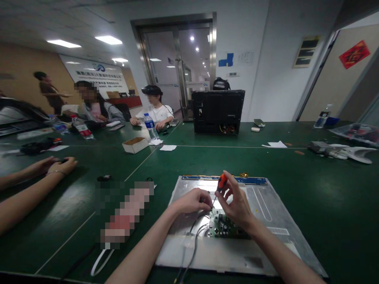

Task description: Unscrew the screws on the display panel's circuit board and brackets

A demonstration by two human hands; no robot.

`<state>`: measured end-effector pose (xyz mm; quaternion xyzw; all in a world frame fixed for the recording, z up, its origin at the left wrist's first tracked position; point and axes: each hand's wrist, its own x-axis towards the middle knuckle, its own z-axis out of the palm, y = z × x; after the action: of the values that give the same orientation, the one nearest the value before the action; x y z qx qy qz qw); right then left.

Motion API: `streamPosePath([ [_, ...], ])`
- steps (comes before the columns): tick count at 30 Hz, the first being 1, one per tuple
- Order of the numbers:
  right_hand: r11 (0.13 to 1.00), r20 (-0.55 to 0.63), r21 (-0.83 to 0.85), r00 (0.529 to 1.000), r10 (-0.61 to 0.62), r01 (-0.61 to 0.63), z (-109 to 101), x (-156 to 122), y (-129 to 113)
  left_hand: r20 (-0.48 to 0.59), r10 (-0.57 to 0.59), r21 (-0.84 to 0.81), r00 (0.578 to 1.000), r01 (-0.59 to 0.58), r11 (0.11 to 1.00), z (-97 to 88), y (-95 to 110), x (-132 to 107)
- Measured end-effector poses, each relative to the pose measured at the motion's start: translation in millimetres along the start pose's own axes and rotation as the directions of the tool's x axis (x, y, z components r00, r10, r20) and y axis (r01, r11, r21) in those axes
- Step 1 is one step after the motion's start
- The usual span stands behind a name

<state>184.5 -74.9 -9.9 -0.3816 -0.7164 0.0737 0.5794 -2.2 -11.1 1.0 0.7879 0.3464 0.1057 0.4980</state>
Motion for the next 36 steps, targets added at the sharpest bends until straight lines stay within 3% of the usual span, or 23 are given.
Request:
streamPosePath([
  [36,1.000,0.002,0.001,1.000,-0.002,0.002,1.1,-0.4,2.7,-0.023,-0.017,-0.017,1.000,0.017,1.000,0.9,1.5,-0.9],
])
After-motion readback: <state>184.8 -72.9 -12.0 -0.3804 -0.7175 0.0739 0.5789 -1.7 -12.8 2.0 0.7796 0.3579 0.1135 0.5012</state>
